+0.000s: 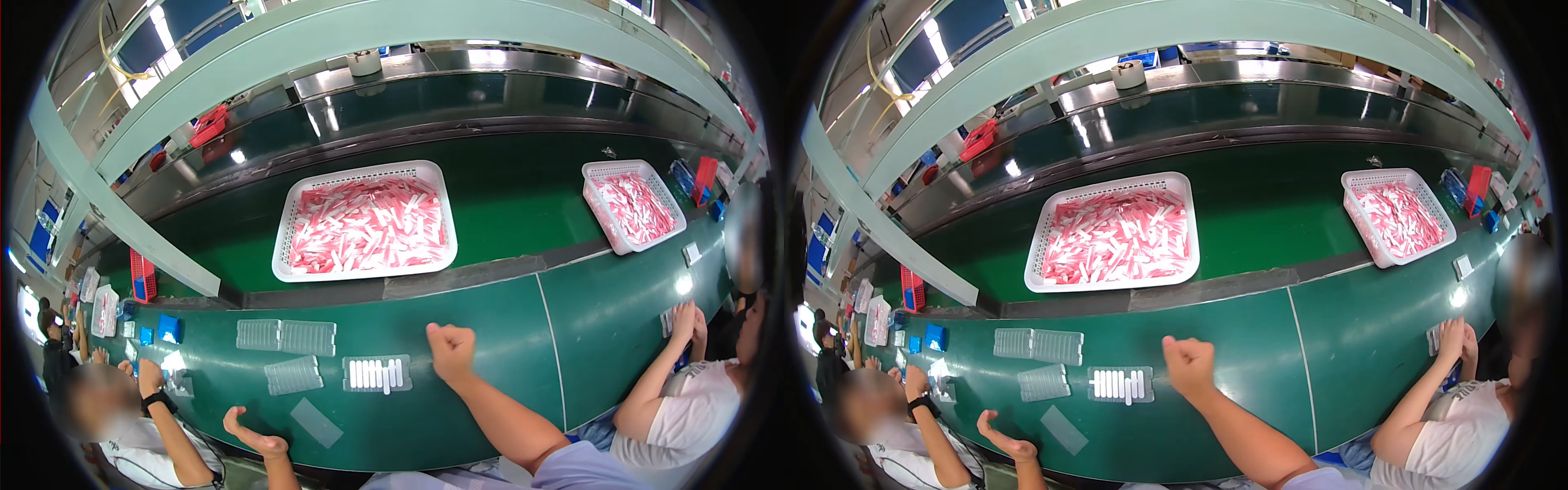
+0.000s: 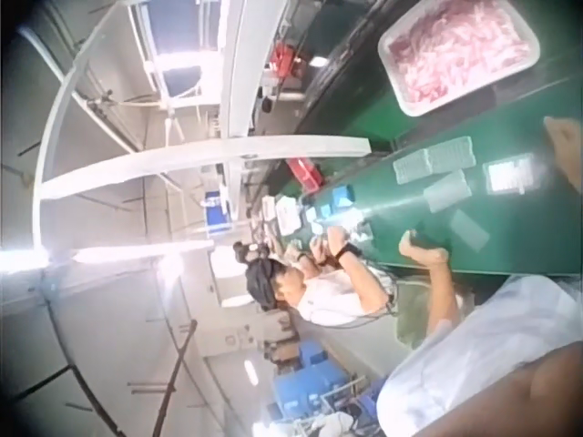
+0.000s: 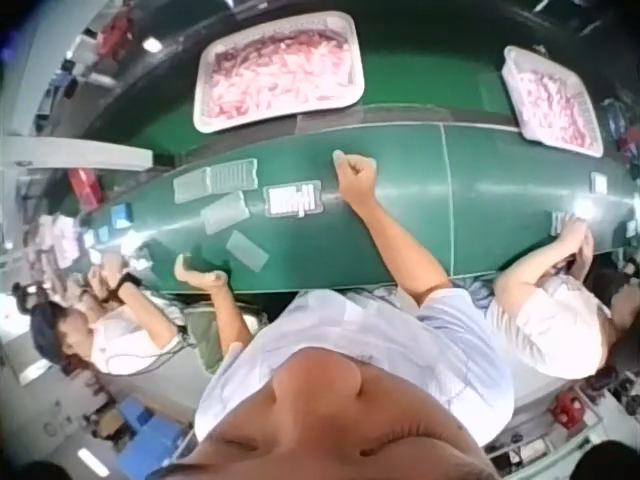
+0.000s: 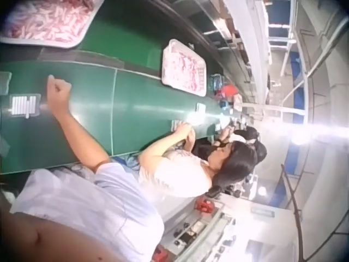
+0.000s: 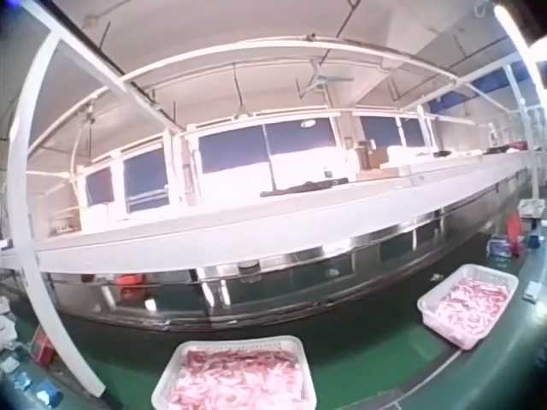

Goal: The person inserts small nail buffer strips into clear plastic packaging trays by hand and gathers additional strips from a basket on the workbench.

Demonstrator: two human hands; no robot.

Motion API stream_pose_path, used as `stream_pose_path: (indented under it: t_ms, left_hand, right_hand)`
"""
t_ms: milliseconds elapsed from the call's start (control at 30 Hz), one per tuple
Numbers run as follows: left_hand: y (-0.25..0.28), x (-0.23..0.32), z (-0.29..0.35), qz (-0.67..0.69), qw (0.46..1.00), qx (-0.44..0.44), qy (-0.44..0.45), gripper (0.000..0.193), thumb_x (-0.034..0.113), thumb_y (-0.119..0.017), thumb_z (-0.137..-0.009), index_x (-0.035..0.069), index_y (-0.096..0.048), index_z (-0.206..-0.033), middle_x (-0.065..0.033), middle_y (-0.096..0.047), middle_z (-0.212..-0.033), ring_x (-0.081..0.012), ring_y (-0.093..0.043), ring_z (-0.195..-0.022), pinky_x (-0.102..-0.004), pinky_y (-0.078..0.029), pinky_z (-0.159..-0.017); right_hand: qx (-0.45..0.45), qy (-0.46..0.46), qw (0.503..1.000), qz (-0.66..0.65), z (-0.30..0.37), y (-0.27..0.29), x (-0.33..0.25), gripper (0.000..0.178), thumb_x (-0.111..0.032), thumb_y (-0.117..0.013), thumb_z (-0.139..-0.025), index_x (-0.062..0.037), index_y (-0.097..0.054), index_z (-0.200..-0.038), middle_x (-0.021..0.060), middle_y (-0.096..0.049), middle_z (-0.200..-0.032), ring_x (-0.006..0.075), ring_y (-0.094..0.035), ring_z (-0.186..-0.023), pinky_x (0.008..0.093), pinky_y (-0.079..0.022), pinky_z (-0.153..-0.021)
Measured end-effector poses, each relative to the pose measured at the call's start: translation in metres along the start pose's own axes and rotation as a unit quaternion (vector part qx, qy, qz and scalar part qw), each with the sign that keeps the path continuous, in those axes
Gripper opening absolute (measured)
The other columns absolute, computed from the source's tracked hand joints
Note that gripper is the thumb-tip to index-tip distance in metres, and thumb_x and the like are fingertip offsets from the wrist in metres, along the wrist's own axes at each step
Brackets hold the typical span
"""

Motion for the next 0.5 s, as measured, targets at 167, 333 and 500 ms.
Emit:
stream_pose_path:
  t_ms: [167,333,500]
  left_hand:
    - [-0.010,0.019,-0.037,0.003,0.994,-0.038,-0.104,0.120,0.096,-0.033,-0.085,0.000,-0.036,-0.157,-0.0265,-0.051,-0.144,-0.0411,-0.045,-0.135,-0.0550,-0.030,-0.115]
    - [-0.034,0.072,-0.127,0.089,0.964,-0.007,-0.252,0.130,0.099,-0.040,-0.079,0.004,-0.022,-0.165,-0.0299,-0.033,-0.163,-0.0466,-0.035,-0.149,-0.0596,-0.022,-0.124]
    - [-0.096,0.151,-0.216,0.198,0.888,-0.113,-0.400,0.114,0.080,-0.067,-0.083,0.012,-0.026,-0.165,-0.0264,-0.035,-0.164,-0.0479,-0.037,-0.150,-0.0624,-0.030,-0.121]
  right_hand:
    - [0.204,0.001,0.977,-0.069,-0.032,0.032,-0.015,0.037,-0.007,-0.064,-0.101,-0.0108,-0.040,-0.072,-0.0046,-0.039,-0.077,0.0068,-0.036,-0.076,0.0259,-0.033,-0.071]
    - [0.377,0.062,0.922,-0.067,-0.091,0.047,0.008,0.027,-0.007,-0.059,-0.104,-0.0075,-0.043,-0.082,-0.0015,-0.043,-0.081,0.0102,-0.037,-0.076,0.0291,-0.037,-0.069]
    - [0.370,0.201,0.905,0.062,-0.095,0.038,0.018,0.036,-0.003,-0.062,-0.098,-0.0036,-0.038,-0.071,0.0084,-0.046,-0.072,0.0216,-0.040,-0.068,0.0384,-0.033,-0.064]
Point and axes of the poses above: each hand's wrist, its own z-axis away from the middle knuckle, its own y-axis out of the back of the hand, x = y × z, the point moved 5 cm from there along -z, towards the middle knuckle
